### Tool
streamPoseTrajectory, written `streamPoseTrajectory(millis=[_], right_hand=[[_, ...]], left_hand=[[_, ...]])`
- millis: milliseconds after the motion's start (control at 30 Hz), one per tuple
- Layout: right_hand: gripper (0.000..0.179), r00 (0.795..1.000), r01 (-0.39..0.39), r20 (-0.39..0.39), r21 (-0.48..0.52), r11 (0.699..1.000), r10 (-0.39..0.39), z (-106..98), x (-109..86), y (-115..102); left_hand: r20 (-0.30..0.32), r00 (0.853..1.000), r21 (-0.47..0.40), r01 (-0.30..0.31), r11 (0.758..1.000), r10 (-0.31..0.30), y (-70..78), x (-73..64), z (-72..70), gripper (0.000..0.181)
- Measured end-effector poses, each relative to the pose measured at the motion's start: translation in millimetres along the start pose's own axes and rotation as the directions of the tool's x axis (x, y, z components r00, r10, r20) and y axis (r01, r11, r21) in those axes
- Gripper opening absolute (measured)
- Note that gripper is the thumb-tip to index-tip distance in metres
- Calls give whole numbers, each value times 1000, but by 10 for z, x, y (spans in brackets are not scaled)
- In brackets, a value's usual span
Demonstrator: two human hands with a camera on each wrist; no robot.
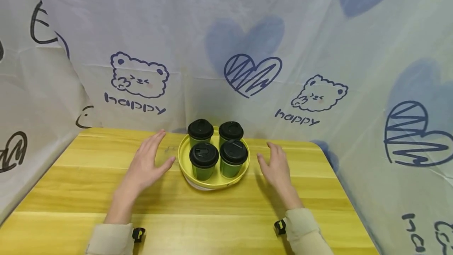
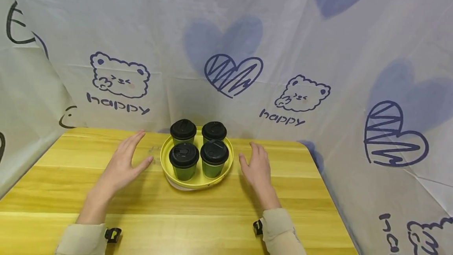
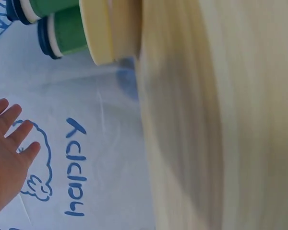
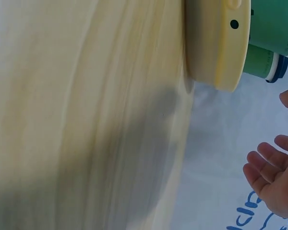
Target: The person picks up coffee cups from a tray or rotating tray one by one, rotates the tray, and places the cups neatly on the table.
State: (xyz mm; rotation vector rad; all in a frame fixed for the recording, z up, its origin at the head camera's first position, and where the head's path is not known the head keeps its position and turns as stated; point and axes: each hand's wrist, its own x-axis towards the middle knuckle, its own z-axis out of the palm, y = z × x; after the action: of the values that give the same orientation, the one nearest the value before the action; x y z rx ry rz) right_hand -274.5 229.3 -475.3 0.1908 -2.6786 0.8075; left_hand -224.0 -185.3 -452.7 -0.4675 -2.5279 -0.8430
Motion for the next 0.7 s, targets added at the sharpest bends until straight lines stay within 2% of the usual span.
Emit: streamPoseTrajectory(millis=[367, 567, 700], right_hand=[[48, 998, 42, 58, -43, 998, -39, 162, 107, -49], [49, 994, 25, 108, -88, 996, -16, 239, 115, -52], [49, 993, 43, 118, -114, 993, -30, 281, 131, -53]], left_hand=[[-17, 1000, -171, 12, 985, -15, 283, 84, 132, 89], [6, 999, -231, 32, 972, -32, 416, 114, 230, 91], [8, 999, -253, 37, 967, -36, 464, 142, 302, 93]])
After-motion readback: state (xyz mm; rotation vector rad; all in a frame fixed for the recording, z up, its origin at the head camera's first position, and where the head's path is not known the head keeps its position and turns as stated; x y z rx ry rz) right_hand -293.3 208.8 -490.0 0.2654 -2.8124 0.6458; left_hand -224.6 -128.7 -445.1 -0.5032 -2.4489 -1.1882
